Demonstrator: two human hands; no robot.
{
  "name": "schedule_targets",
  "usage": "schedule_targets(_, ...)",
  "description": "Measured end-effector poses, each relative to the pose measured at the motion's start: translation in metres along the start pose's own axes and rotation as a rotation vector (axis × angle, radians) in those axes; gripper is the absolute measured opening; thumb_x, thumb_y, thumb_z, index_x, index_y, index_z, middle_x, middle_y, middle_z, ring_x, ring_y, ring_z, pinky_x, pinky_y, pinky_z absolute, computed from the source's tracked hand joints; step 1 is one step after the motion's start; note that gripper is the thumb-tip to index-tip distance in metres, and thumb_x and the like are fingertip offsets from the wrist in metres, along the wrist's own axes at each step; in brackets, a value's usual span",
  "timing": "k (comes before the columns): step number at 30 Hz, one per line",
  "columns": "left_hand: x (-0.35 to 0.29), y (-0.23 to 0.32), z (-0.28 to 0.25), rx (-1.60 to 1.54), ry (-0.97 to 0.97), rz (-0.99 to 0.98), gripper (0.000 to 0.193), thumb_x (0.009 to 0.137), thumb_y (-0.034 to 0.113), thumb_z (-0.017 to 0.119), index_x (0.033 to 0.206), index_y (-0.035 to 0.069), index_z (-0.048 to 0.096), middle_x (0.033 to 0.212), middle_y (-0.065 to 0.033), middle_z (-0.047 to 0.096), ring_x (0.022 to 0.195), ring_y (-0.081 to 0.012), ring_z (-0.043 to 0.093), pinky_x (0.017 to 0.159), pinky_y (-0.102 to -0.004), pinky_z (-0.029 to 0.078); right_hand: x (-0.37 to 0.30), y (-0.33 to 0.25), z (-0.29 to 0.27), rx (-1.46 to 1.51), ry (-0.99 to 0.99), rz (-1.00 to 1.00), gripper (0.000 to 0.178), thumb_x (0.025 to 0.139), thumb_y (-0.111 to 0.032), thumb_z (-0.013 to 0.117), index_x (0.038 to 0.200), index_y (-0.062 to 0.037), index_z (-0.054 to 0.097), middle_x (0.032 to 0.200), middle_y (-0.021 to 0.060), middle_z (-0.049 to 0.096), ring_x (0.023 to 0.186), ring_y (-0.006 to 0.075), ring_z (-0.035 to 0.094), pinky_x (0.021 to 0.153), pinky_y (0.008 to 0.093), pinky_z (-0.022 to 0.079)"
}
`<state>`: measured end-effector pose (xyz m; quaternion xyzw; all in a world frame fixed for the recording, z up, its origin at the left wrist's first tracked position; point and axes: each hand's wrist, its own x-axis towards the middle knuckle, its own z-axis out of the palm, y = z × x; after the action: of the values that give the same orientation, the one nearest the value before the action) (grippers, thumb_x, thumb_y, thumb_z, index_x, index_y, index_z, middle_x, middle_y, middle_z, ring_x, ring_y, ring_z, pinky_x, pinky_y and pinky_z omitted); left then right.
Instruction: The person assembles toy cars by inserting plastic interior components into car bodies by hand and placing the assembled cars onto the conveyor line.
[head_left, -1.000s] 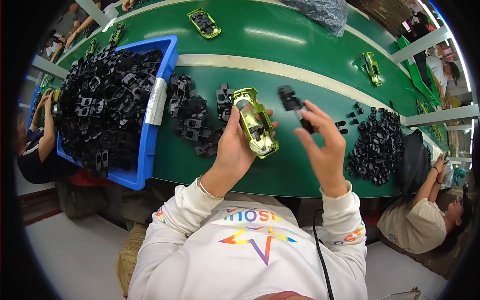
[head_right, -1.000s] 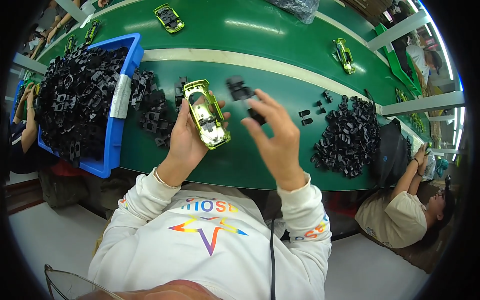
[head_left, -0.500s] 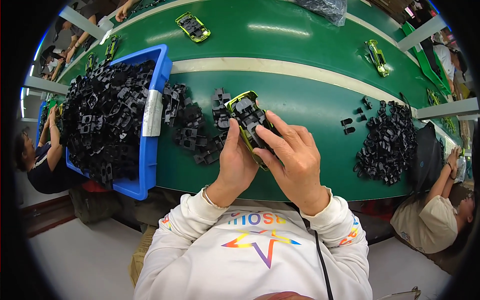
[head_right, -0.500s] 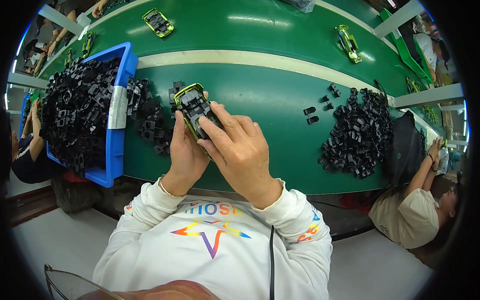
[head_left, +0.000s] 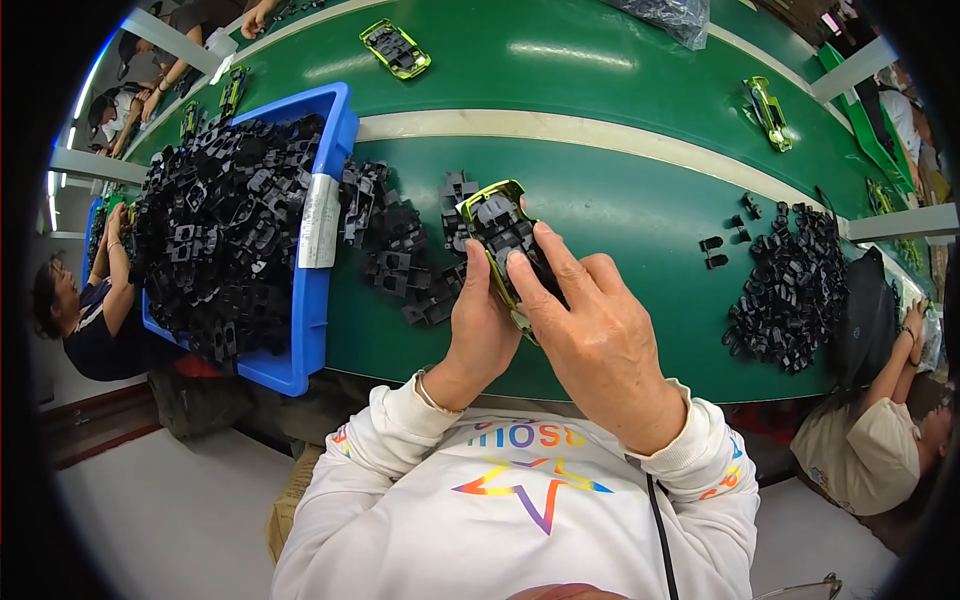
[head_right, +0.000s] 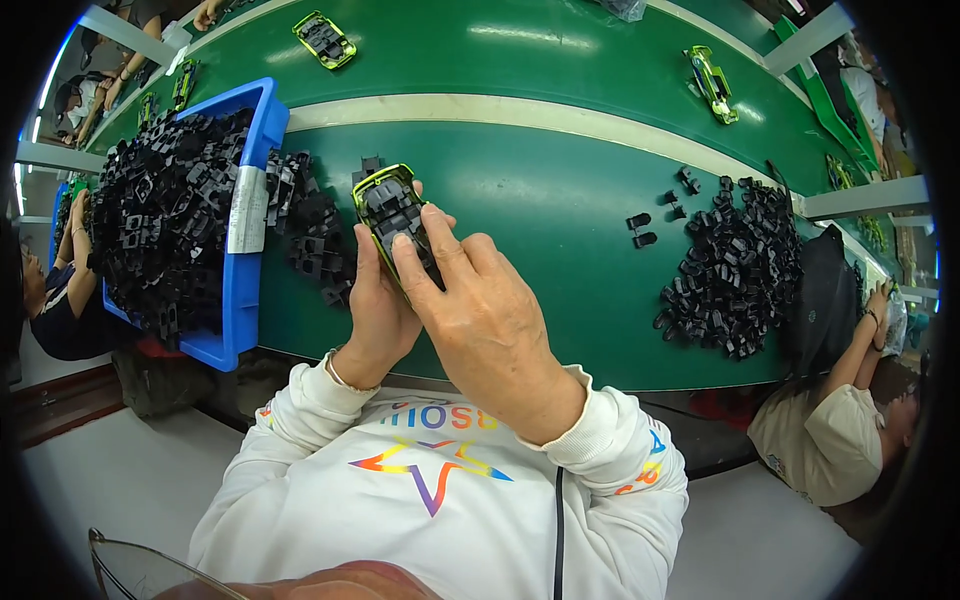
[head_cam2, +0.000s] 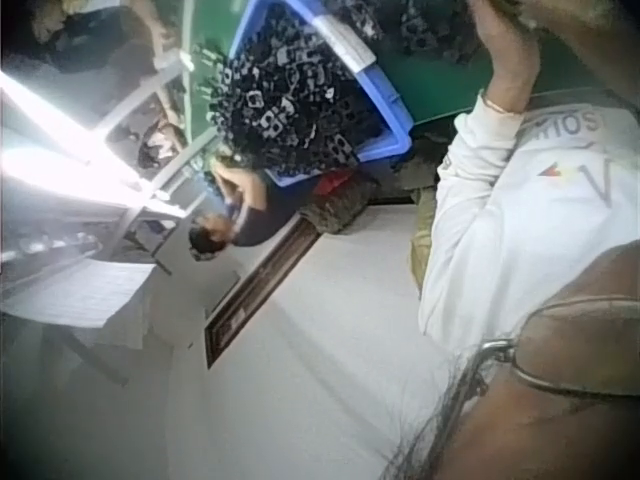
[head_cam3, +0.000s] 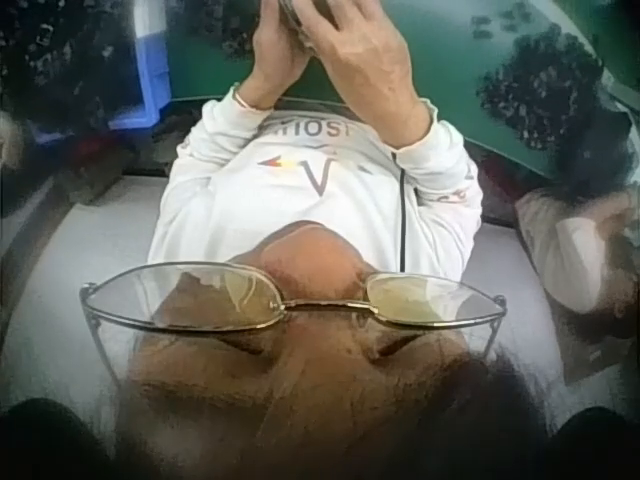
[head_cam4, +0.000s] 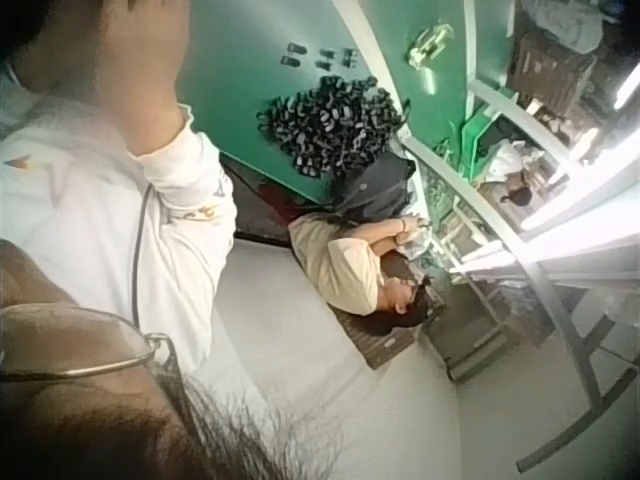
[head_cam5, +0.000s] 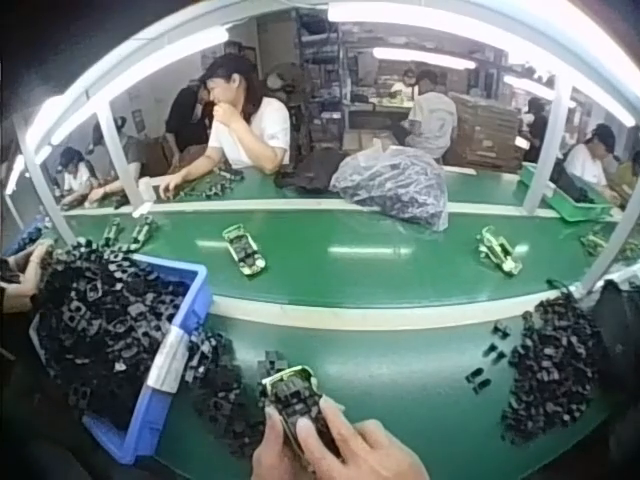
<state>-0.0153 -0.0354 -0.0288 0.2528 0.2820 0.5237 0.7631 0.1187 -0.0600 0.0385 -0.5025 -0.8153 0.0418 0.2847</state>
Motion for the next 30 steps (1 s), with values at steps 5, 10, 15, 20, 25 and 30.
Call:
schedule_targets(5, -0.003, 0.007, 0.004, 0.039, 0.004, 0.036, 0.067, 0.105, 0.057, 0.022, 0.152, 0.01, 0.032, 0.138, -0.0075, 0.052, 0.128, -0.0217, 0.05, 0.109, -0.039, 0.041, 0.007, -0.002, -0.004, 0.101, -0.002, 0.059, 0.052, 0.071, 0.001, 0.077, 0.122, -0.0044, 0.065, 0.128, 0.0191, 0.062, 0.082, 0.0286, 0.059, 0.069, 0.0355, 0.054)
schedule_targets(10, -0.004, 0.012, 0.005, 0.049, 0.025, 0.022, 0.066, 0.106, 0.056, 0.022, 0.152, 0.01, 0.031, 0.138, -0.0072, 0.052, 0.127, -0.0204, 0.051, 0.108, -0.0375, 0.042, 0.011, -0.008, -0.011, 0.105, -0.018, 0.077, 0.052, 0.072, 0.003, 0.075, 0.122, -0.0037, 0.065, 0.128, 0.0181, 0.062, 0.082, 0.0289, 0.059, 0.069, 0.0363, 0.054)
schedule_targets(15, -0.001, 0.006, 0.002, 0.001, 0.015, 0.01, 0.067, 0.105, 0.057, 0.021, 0.151, 0.01, 0.033, 0.129, -0.0097, 0.057, 0.121, -0.0203, 0.054, 0.105, -0.0374, 0.043, 0.01, -0.013, -0.003, -0.015, -0.02, 0.05, 0.054, 0.069, 0.004, 0.071, 0.122, -0.0015, 0.065, 0.13, 0.0201, 0.061, 0.085, 0.029, 0.06, 0.072, 0.0369, 0.054)
schedule_targets(20, 0.001, 0.008, 0.0, 0.019, -0.036, 0.012, 0.066, 0.105, 0.057, 0.021, 0.149, 0.009, 0.034, 0.125, -0.0117, 0.058, 0.115, -0.0205, 0.057, 0.102, -0.0368, 0.045, 0.009, -0.019, -0.002, -0.203, -0.126, 0.006, 0.053, 0.073, -0.002, 0.067, 0.125, 0.0004, 0.062, 0.133, 0.0223, 0.058, 0.094, 0.027, 0.06, 0.08, 0.0355, 0.05)
schedule_targets(25, 0.003, 0.009, -0.002, 0.009, -0.081, 0.041, 0.064, 0.105, 0.054, 0.028, 0.147, 0.005, 0.037, 0.125, -0.0129, 0.059, 0.115, -0.0216, 0.057, 0.101, -0.0364, 0.045, 0.008, -0.008, 0.001, -0.196, -0.099, -0.066, 0.048, 0.077, -0.008, 0.065, 0.124, -0.0004, 0.061, 0.13, 0.0215, 0.06, 0.102, 0.0256, 0.06, 0.094, 0.037, 0.042)
schedule_targets(30, 0.009, 0.01, -0.007, 0.072, -0.047, -0.049, 0.046, 0.096, 0.026, 0.048, 0.136, 0.003, 0.042, 0.132, -0.016, 0.057, 0.112, -0.023, 0.062, 0.098, -0.0373, 0.049, 0.004, 0.007, -0.001, -0.082, -0.106, -0.03, 0.045, 0.08, -0.008, 0.071, 0.124, -0.005, 0.062, 0.131, 0.0129, 0.062, 0.108, 0.0236, 0.061, 0.107, 0.0402, 0.035)
